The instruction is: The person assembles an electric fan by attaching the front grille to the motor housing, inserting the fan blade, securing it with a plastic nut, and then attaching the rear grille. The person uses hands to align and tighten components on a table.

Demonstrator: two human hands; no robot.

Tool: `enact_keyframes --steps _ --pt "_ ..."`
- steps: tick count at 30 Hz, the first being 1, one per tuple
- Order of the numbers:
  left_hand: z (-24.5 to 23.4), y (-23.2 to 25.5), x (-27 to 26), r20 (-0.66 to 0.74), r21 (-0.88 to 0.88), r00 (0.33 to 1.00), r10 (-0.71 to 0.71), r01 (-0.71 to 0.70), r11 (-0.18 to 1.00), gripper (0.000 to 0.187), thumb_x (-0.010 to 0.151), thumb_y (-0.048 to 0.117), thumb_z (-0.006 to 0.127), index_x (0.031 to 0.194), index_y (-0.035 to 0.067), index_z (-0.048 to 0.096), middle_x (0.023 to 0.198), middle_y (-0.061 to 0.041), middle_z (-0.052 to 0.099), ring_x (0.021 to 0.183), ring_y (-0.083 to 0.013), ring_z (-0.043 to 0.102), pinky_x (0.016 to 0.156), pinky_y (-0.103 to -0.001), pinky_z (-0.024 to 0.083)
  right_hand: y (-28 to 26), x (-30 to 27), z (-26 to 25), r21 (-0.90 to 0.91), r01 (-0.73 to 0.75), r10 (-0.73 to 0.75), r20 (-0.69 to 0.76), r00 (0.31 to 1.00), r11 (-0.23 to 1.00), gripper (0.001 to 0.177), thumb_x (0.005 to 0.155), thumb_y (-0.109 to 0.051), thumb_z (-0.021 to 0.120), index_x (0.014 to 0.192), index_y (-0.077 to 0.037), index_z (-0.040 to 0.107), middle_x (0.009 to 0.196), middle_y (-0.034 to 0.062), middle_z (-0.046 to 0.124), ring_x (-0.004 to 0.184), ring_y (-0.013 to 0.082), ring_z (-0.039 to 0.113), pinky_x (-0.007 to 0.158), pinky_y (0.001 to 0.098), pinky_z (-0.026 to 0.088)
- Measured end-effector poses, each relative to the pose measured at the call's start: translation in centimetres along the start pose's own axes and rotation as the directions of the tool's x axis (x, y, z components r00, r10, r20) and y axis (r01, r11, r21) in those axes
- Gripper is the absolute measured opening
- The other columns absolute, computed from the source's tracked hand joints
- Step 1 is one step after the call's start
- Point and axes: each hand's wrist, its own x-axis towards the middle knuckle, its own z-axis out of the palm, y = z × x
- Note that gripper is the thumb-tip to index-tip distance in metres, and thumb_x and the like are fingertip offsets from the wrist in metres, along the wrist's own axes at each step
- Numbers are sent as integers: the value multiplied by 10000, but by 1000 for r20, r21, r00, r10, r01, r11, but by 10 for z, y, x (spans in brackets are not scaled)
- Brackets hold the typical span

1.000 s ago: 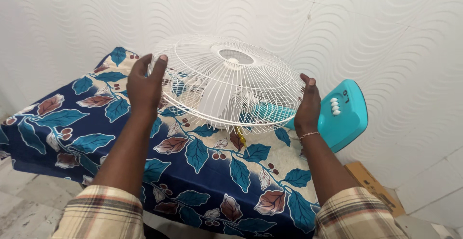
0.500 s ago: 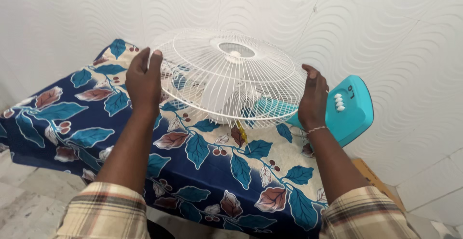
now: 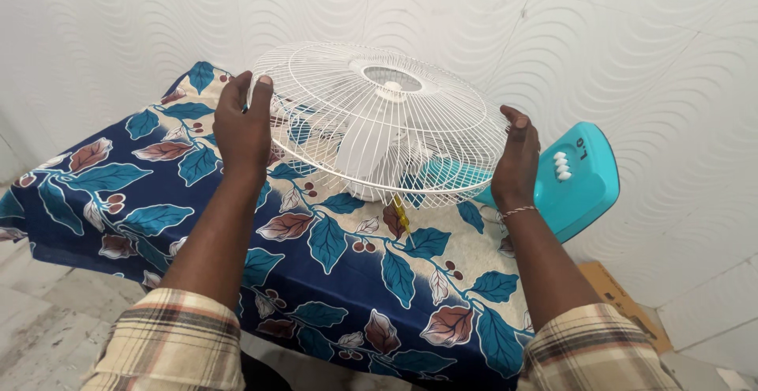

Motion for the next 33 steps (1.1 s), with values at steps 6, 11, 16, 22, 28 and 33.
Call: enact_keyframes --steps 6,11,16,22,28,33 --pt "2 1 2 -3 38 1000 -5 5 999 643 964 434 667 1388 -41 578 1449 -253 579 1394 -317 538 1149 -388 405 12 0 3 264 -132 142 -20 990 955 840 1024 -711 283 1414 -22 561 1450 173 518 1351 304 519 1154 445 376" --pt "-2 3 2 23 82 1000 -8 6 997 667 952 454 657 1394 -39 577 1428 -246 612 1365 -310 585 1133 -384 435 23 -1 5 391 -238 262 -7 965 889 830 972 -717 363 1471 -64 477 1543 127 473 1434 278 413 1155 452 283" --pt "-6 5 -1 54 22 998 -42 41 999 682 953 455 647 1424 -28 545 1454 -241 574 1393 -315 537 1130 -395 421 39 12 7 580 -328 355 70 932 746 744 970 -629 463 1463 -72 477 1542 96 455 1428 268 423 1178 432 303" --pt "-9 6 -2 124 31 986 -107 104 994 752 930 489 620 1501 25 462 1556 -220 454 1465 -317 429 1171 -407 356 59 24 12 695 -396 377 190 906 600 707 997 -491 575 1472 19 459 1498 167 491 1363 256 464 1155 400 381" --pt "-11 -10 18 261 -246 952 -161 227 943 919 930 613 516 1590 27 259 1681 -196 261 1567 -319 225 1233 -419 176 75 31 10 704 -448 401 248 882 551 748 1000 -474 576 1519 38 411 1558 176 496 1405 240 498 1170 356 372" --pt "-18 -36 52 197 -332 902 -385 431 839 971 973 695 412 1639 7 256 1677 -301 106 1588 -352 103 1274 -456 158 83 38 4 654 -473 418 254 872 590 773 969 -497 588 1543 -19 390 1567 127 463 1416 233 460 1178 373 367"
